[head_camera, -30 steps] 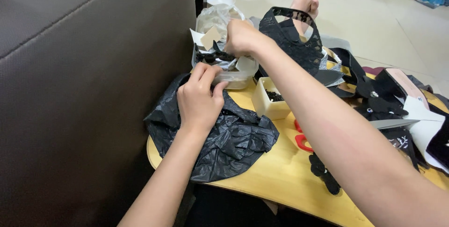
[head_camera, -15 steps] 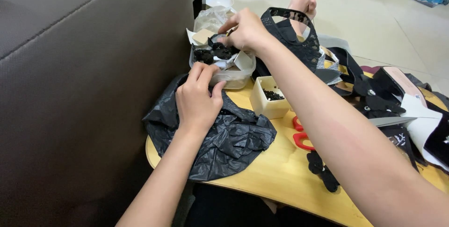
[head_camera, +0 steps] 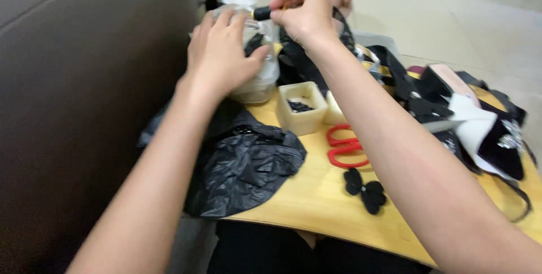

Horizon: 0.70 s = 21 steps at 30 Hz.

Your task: Preparing and organizing decorative elements and components for shoe customization.

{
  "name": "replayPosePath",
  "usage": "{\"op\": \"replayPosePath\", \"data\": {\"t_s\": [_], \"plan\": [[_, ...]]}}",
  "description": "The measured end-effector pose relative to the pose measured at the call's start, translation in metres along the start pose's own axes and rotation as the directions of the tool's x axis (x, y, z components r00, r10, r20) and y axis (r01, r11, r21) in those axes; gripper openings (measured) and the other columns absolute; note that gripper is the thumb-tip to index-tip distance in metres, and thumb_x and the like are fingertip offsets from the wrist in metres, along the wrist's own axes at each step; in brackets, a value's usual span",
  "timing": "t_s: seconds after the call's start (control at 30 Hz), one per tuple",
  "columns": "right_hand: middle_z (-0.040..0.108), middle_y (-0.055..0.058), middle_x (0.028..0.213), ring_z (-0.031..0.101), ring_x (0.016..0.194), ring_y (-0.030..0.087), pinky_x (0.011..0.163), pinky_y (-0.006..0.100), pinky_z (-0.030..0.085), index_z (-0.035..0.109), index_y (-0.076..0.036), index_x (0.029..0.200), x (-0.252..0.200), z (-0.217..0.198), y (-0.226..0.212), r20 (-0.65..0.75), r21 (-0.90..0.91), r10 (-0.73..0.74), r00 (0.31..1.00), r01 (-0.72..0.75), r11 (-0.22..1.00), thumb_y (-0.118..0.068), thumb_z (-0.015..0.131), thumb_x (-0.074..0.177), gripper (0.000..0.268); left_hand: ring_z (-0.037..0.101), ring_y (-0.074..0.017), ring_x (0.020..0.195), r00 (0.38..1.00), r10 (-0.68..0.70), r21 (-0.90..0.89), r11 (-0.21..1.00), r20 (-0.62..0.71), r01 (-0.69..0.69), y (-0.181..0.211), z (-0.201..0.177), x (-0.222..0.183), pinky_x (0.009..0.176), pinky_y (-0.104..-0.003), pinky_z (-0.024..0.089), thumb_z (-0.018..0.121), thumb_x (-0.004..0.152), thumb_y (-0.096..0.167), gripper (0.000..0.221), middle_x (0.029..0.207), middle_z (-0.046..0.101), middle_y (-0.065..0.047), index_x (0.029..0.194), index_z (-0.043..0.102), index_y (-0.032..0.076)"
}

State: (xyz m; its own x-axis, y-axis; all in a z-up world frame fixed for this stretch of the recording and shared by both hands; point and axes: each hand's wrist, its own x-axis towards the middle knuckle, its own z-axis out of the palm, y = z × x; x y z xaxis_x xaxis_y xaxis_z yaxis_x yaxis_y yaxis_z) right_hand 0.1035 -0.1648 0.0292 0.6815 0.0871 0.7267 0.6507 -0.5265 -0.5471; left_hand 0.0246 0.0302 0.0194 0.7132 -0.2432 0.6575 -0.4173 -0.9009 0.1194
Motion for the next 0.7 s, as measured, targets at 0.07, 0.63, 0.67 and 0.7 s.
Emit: {"op": "replayPosePath", "data": {"t_s": [0.07,0.63,0.67,0.7], "plan": [[0.072,0.001,0.074,0.065,0.061,0.008,0.053,0.02,0.056,0.081,-0.007,0.087,-0.009,-0.03,-0.011,-0.084,-0.028,-0.049,0.995,0.047,0.998,0.003,0.078,0.071,0.018,0.054,-0.0446,0.123,0.964,-0.084,-0.002,0.996,0.254,0.088,-0.005,0.014,0.011,0.101,-0.055,0.043,0.066,0.09,0.056,0.072,0.14,0.057,-0.022,0.136,0.061,0.001],[0.066,0.01,0.095,0.073,0.073,0.012,0.073,0.024,0.063,0.073,-0.003,0.11,-0.176,-0.121,-0.117,-0.458,0.206,0.324,0.828,-0.256,0.944,-0.002,0.068,0.098,0.014,0.061,-0.0424,0.125,0.841,-0.254,-0.235,0.886,0.477,0.401,-0.031,0.029,0.013,0.103,-0.054,0.046,0.083,0.074,0.073,0.091,0.127,0.07,-0.018,0.131,0.069,0.004],[0.065,0.011,0.095,0.072,0.073,0.014,0.072,0.026,0.062,0.073,-0.001,0.111,-0.182,-0.122,-0.122,-0.462,0.151,0.276,0.843,-0.232,0.961,0.0,0.066,0.098,0.014,0.063,-0.0401,0.115,0.921,-0.262,-0.262,0.904,0.287,0.339,-0.026,0.025,0.009,0.096,-0.051,0.048,0.094,0.062,0.058,0.083,0.114,0.069,-0.015,0.12,0.07,0.003],[0.065,0.013,0.095,0.071,0.074,0.016,0.072,0.027,0.06,0.072,0.001,0.111,-0.186,-0.123,-0.126,-0.463,0.095,0.223,0.858,-0.202,0.975,0.003,0.064,0.099,0.015,0.064,-0.0378,0.104,0.963,-0.258,-0.276,0.922,0.081,0.27,-0.021,0.02,0.007,0.09,-0.047,0.05,0.105,0.05,0.042,0.078,0.102,0.067,-0.011,0.109,0.072,0.003]]}}
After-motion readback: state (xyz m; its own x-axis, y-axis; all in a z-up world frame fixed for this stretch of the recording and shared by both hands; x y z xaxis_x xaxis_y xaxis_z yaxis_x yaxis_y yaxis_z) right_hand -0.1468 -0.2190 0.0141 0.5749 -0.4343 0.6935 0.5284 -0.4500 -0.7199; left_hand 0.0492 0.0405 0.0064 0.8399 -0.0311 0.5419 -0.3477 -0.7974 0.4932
